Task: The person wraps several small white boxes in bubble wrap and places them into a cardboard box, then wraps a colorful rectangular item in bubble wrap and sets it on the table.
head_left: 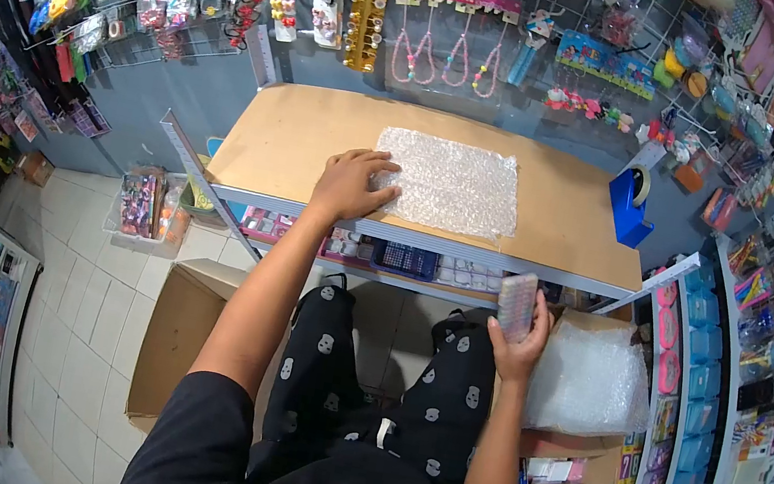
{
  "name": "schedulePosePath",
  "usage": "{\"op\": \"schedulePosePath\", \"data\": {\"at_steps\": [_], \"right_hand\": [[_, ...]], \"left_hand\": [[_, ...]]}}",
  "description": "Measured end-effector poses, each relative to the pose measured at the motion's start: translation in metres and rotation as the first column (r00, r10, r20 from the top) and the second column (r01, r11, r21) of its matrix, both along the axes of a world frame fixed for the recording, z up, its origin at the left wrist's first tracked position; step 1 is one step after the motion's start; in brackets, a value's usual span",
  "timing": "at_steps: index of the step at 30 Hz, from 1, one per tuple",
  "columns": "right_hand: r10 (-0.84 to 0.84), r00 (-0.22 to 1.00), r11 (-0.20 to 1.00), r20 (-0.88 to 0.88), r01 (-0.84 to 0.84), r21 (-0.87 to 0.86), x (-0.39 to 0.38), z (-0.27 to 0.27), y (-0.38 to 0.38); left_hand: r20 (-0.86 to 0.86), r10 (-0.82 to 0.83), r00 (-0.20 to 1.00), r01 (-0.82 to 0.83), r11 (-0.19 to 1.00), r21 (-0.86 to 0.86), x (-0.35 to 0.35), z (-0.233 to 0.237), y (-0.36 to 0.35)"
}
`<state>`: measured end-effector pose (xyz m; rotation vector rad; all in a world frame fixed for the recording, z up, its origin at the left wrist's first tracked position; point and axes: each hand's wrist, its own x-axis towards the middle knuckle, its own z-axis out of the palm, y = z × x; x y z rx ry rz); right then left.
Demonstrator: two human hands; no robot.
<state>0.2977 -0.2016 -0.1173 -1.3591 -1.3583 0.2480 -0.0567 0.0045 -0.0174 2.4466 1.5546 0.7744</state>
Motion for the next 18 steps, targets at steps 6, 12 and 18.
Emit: {"op": "schedulePosePath", "data": {"at_steps": [6, 12, 18], "right_hand": [[0.068, 0.990, 0.977, 0.126, -0.092, 0.194, -0.051, 0.057, 0.071], [0.073, 0.929, 0.984, 0.363, -0.127, 0.127, -0.072, 0.105, 0.153], [0.123, 0.874, 0.984, 0.470, -0.047, -0.170, -0.080, 0.100, 0.198]], "left_hand": [[0.008, 0.005, 1.000, -0.005, 1.000, -0.014, 0.000, 0.003, -0.001], [-0.009, 0.020, 1.000, -0.020, 0.999, -0.028, 0.001, 0.004, -0.002], [-0.025, -0.002, 1.000, 0.001, 1.000, -0.024, -0.001, 0.002, -0.001]]}}
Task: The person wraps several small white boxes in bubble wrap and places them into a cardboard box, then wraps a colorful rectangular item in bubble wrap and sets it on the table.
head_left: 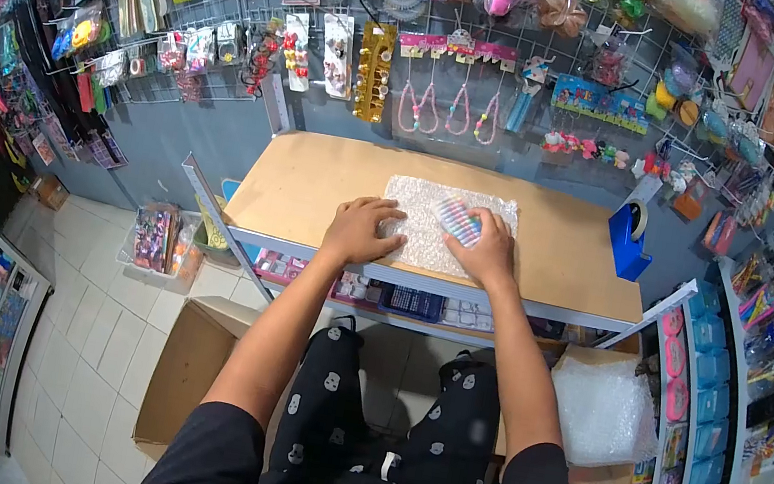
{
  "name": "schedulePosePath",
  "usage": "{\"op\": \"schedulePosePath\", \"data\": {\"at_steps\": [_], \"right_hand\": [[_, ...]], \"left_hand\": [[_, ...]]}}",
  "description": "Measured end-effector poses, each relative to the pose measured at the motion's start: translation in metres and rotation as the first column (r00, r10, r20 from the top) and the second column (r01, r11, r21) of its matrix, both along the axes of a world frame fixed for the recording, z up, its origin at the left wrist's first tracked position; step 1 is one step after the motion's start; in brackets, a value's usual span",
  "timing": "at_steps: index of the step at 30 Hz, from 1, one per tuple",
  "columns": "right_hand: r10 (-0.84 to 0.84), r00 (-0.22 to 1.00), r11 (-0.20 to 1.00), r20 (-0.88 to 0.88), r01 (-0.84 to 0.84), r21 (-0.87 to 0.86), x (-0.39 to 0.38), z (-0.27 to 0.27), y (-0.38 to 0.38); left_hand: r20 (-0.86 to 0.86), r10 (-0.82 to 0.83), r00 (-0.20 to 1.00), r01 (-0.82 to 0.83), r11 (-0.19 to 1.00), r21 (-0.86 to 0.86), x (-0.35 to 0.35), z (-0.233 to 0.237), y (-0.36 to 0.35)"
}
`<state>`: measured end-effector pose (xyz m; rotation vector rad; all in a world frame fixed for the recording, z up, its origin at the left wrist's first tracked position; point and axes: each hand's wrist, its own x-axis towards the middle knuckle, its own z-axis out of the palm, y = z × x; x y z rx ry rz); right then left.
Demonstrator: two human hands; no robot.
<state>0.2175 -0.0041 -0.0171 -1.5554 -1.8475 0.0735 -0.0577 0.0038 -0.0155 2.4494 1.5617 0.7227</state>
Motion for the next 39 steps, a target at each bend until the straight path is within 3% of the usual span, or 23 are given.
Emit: {"op": "schedulePosePath", "data": {"at_steps": [2, 14, 17, 39], "right_hand": [[0.002, 1.000, 0.999, -0.016, -0.002, -0.043, 0.000, -0.006, 0.001], [0.175, 0.982, 0.979, -0.076, -0.166, 0.114, 0.014, -0.013, -0.002], [0.179, 0.981, 0.983, -0.070, -0.175, 0.056, 0.013, -0.007, -0.006], [0.147, 0.985, 0.988, -0.085, -0.141, 0.068, 0.010, -0.005, -0.008]], "left_hand": [[-0.004, 0.000, 1.000, 0.000, 1.000, 0.003, 0.000, 0.000, -0.001], [0.015, 0.004, 1.000, -0.004, 1.000, 0.000, 0.002, 0.002, -0.002], [0.027, -0.001, 1.000, 0.001, 1.000, -0.009, 0.001, 0.000, -0.001], [0.028, 0.001, 1.000, -0.001, 1.000, -0.015, 0.001, 0.002, -0.002]]}}
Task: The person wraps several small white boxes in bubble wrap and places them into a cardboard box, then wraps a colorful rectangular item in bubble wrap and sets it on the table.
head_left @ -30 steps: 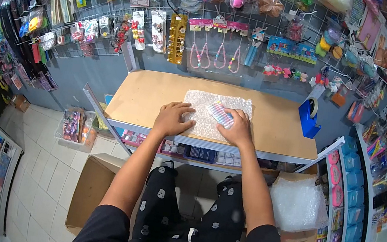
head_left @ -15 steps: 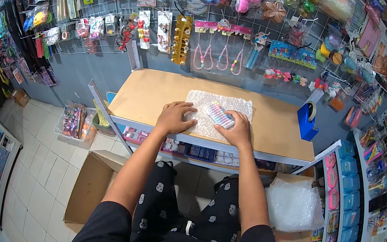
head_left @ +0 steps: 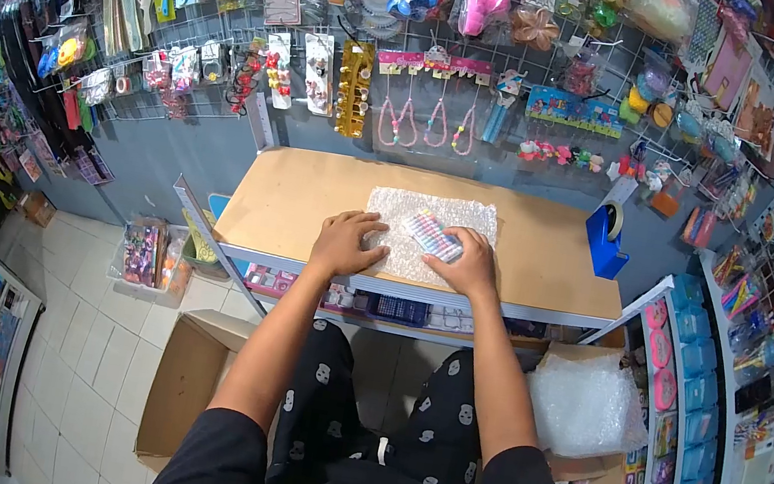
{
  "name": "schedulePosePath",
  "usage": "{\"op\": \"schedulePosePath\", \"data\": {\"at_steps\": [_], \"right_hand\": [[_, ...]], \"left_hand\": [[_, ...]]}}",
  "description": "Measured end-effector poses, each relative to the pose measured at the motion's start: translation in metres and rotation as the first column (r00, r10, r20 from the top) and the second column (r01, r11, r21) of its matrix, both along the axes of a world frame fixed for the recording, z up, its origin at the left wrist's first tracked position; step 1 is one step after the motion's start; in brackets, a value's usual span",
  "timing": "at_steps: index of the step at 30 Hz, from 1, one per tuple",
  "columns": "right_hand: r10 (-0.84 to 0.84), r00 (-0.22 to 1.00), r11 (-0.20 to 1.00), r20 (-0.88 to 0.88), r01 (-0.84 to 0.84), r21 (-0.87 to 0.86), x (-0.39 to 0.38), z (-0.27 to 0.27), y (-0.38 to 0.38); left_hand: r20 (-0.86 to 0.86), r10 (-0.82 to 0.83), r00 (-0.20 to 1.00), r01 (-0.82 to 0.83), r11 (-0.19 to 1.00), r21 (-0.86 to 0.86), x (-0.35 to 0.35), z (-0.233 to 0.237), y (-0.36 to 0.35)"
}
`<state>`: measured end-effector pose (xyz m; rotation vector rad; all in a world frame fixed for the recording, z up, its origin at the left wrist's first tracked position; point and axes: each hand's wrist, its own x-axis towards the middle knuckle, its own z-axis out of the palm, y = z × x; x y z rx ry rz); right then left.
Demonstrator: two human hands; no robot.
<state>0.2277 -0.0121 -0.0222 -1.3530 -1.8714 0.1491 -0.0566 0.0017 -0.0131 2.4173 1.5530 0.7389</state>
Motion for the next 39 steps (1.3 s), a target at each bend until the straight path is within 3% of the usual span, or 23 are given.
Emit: {"op": "schedulePosePath", "data": {"at_steps": [20, 39], "right_hand": [[0.001, 1.000, 1.000, 0.007, -0.001, 0.006, -0.0037, 0.0069, -0.0040], [0.133, 0.987, 0.990, -0.093, -0.128, 0.061, -0.0018, 0.0014, -0.0021]], "left_hand": [[-0.010, -0.016, 1.000, 0.015, 1.000, -0.022, -0.0019, 0.0015, 0.0011], [-0.016, -0.017, 1.000, 0.016, 0.999, -0.048, -0.0030, -0.0008, 0.0024]]}}
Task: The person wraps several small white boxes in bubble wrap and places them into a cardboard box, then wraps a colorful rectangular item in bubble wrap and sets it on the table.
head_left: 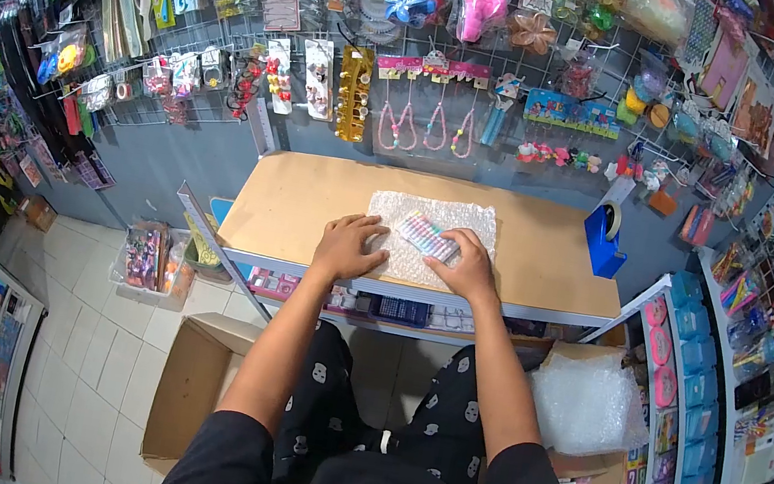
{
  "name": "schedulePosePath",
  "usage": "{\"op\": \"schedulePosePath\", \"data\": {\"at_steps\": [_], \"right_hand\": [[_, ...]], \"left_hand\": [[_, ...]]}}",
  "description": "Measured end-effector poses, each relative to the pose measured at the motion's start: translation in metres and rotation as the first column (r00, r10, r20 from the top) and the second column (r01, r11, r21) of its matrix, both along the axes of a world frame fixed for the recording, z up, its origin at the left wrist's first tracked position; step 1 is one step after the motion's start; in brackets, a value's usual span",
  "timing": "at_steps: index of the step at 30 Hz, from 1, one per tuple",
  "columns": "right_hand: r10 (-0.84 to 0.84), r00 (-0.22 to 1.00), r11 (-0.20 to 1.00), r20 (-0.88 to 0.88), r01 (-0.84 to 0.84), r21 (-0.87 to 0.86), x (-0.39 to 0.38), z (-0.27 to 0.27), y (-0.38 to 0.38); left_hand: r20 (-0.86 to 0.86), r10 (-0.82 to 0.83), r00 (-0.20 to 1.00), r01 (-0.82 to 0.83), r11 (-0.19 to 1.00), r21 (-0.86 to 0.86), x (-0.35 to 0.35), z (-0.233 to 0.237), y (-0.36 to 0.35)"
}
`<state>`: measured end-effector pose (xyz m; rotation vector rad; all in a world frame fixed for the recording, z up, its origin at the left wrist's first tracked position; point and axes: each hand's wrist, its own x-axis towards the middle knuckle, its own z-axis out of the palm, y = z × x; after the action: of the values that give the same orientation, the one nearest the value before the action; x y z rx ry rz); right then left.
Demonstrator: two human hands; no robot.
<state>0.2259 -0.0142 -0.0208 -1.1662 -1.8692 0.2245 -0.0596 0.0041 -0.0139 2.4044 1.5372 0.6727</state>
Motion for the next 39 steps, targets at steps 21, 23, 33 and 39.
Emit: {"op": "schedulePosePath", "data": {"at_steps": [21, 23, 33, 39], "right_hand": [[-0.026, 1.000, 1.000, -0.016, 0.026, -0.011, 0.001, -0.002, 0.002], [-0.057, 0.998, 0.996, 0.004, 0.058, -0.066, 0.004, -0.004, 0.007], [0.163, 0.987, 0.982, 0.013, -0.161, -0.102, 0.031, -0.002, 0.016], [0.179, 0.984, 0.980, 0.010, -0.177, -0.086, 0.033, -0.008, 0.017]], "left_hand": [[0.008, 0.004, 1.000, -0.004, 1.000, 0.008, 0.000, 0.000, 0.000], [0.005, 0.008, 1.000, -0.008, 1.000, 0.011, 0.001, 0.000, 0.000], [-0.005, 0.000, 1.000, 0.000, 1.000, 0.028, 0.000, -0.002, 0.001], [0.000, -0.005, 1.000, 0.005, 1.000, 0.011, 0.000, -0.001, 0.001]]}}
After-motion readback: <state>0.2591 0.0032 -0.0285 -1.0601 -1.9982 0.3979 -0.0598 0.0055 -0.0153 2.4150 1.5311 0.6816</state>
